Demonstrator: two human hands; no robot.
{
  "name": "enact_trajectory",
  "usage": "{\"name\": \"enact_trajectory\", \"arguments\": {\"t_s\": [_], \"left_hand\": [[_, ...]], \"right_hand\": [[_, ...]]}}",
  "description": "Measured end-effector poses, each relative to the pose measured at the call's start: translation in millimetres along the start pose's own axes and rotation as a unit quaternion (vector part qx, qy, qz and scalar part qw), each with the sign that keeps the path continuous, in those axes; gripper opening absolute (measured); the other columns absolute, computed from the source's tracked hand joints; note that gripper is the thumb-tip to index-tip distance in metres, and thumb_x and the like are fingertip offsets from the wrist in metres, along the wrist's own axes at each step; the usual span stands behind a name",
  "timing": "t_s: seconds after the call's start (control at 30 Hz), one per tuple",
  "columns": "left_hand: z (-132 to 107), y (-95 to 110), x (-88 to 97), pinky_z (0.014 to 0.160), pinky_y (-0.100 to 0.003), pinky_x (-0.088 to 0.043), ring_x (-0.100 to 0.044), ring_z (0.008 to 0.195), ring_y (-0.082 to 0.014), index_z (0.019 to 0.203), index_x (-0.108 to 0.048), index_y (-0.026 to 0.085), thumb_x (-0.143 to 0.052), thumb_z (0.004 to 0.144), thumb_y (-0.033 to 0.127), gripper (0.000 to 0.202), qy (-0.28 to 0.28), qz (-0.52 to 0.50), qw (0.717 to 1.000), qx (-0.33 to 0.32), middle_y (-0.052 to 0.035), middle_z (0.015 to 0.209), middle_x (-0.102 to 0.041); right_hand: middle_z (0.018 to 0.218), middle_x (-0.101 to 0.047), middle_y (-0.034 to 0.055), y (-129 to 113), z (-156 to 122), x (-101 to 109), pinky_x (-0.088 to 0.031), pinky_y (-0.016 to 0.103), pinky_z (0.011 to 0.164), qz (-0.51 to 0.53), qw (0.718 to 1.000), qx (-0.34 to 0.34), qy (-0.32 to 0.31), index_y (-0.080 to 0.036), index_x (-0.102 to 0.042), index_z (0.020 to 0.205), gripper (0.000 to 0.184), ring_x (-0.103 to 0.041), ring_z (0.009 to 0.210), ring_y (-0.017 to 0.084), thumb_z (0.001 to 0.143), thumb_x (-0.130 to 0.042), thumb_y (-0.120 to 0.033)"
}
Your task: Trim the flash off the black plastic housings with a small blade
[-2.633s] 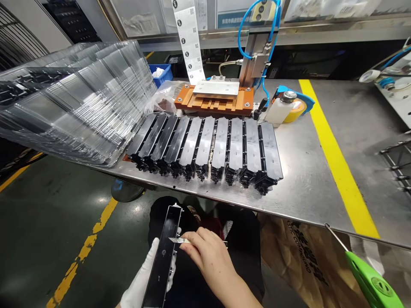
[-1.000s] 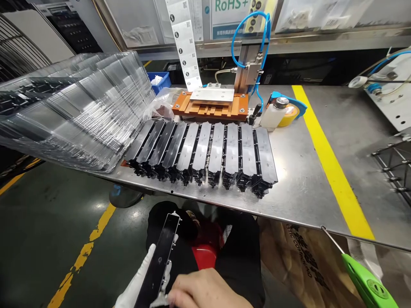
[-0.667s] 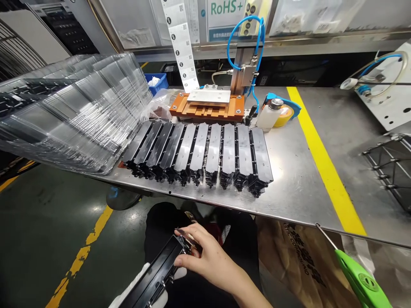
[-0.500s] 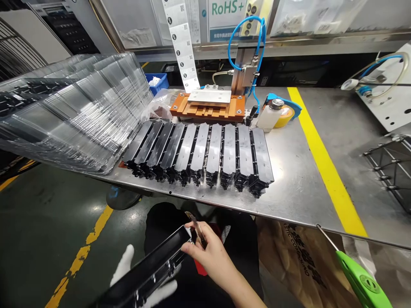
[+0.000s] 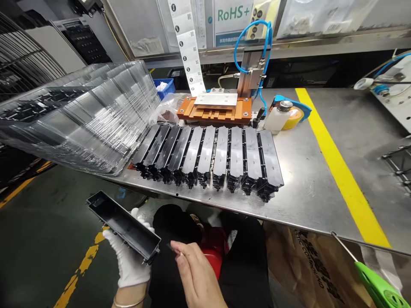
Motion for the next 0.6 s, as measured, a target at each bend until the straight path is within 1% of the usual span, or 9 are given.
{"name": "enact_trajectory", "arguments": {"t_s": [0.07,0.13,0.23,0.33,0.43,0.5,0.57,0.6], "left_hand": [[-2,11,1.3,0.063,-0.022,-0.057,-0.065,0.074,-0.0138,0.127,-0.060,0.036,-0.040,0.087,0.070,0.057,0.040,0.027,0.998,-0.033,0.0023,0.084,-0.068],[-8,18,-0.9,0.068,-0.021,-0.056,-0.065,0.086,-0.0156,0.127,-0.060,0.037,-0.036,0.088,0.070,0.057,0.074,0.031,0.995,-0.054,0.0013,0.095,-0.070],[-18,18,-8.7,0.077,-0.018,-0.054,-0.061,0.106,-0.0153,0.131,-0.055,0.043,-0.029,0.089,0.070,0.056,0.099,0.022,0.994,-0.041,0.0067,0.116,-0.069],[-24,17,-12.4,0.080,-0.017,-0.053,-0.057,0.117,-0.0143,0.132,-0.053,0.044,-0.026,0.090,0.070,0.057,0.116,0.015,0.993,-0.033,0.0110,0.126,-0.066],[-25,15,-13.6,0.088,-0.017,-0.051,-0.054,0.123,-0.0130,0.130,-0.056,0.043,-0.025,0.094,0.065,0.052,0.117,-0.015,0.993,-0.023,0.0123,0.130,-0.063],[-25,15,-13.9,0.095,-0.019,-0.049,-0.055,0.123,-0.0139,0.129,-0.057,0.042,-0.027,0.093,0.065,0.052,0.108,-0.024,0.994,-0.025,0.0113,0.128,-0.064],[-23,17,-12.2,0.096,-0.020,-0.048,-0.056,0.119,-0.0142,0.129,-0.057,0.042,-0.028,0.092,0.066,0.053,0.096,-0.016,0.994,-0.041,0.0097,0.124,-0.067],[-21,17,-9.9,0.093,-0.019,-0.049,-0.058,0.116,-0.0136,0.129,-0.057,0.042,-0.028,0.092,0.067,0.053,0.092,-0.013,0.995,-0.048,0.0096,0.121,-0.068]], "right_hand": [[0.094,-0.066,0.0015,-2,1,8,-0.056,0.030,0.078,-0.095,0.995,0.023,-0.003,-0.039,-0.057,0.124,0.032,-0.066,0.084,0.017,0.099,-0.039,-0.038],[0.089,-0.065,0.0010,-5,1,12,-0.056,0.029,0.071,-0.156,0.987,0.042,0.018,-0.039,-0.060,0.120,0.029,-0.065,0.077,0.017,0.098,-0.041,-0.039],[0.085,-0.065,0.0021,-13,-1,10,-0.054,0.029,0.066,-0.180,0.981,0.059,0.050,-0.036,-0.063,0.116,0.029,-0.065,0.074,0.018,0.098,-0.040,-0.041],[0.086,-0.066,0.0023,-17,-1,6,-0.054,0.030,0.066,-0.185,0.979,0.061,0.053,-0.035,-0.063,0.113,0.028,-0.065,0.075,0.018,0.099,-0.039,-0.042],[0.088,-0.066,0.0016,-16,3,8,-0.054,0.030,0.067,-0.187,0.980,0.052,0.047,-0.035,-0.062,0.112,0.027,-0.065,0.076,0.018,0.099,-0.039,-0.041],[0.089,-0.066,0.0010,-13,7,13,-0.054,0.030,0.067,-0.189,0.980,0.037,0.047,-0.035,-0.061,0.112,0.026,-0.065,0.076,0.018,0.099,-0.039,-0.039],[0.089,-0.066,0.0010,-11,9,16,-0.054,0.029,0.067,-0.187,0.981,0.031,0.046,-0.035,-0.061,0.113,0.025,-0.065,0.077,0.017,0.099,-0.040,-0.038],[0.089,-0.066,0.0010,-12,9,16,-0.053,0.029,0.067,-0.186,0.981,0.035,0.044,-0.034,-0.061,0.113,0.025,-0.065,0.077,0.017,0.099,-0.040,-0.038]]}}
Point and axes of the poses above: each hand's wrist, its own z-axis towards the middle knuckle, its own x-axis out of the back of the hand, y = z × x, the point moved 8 cm from there along z, towards the middle knuckle
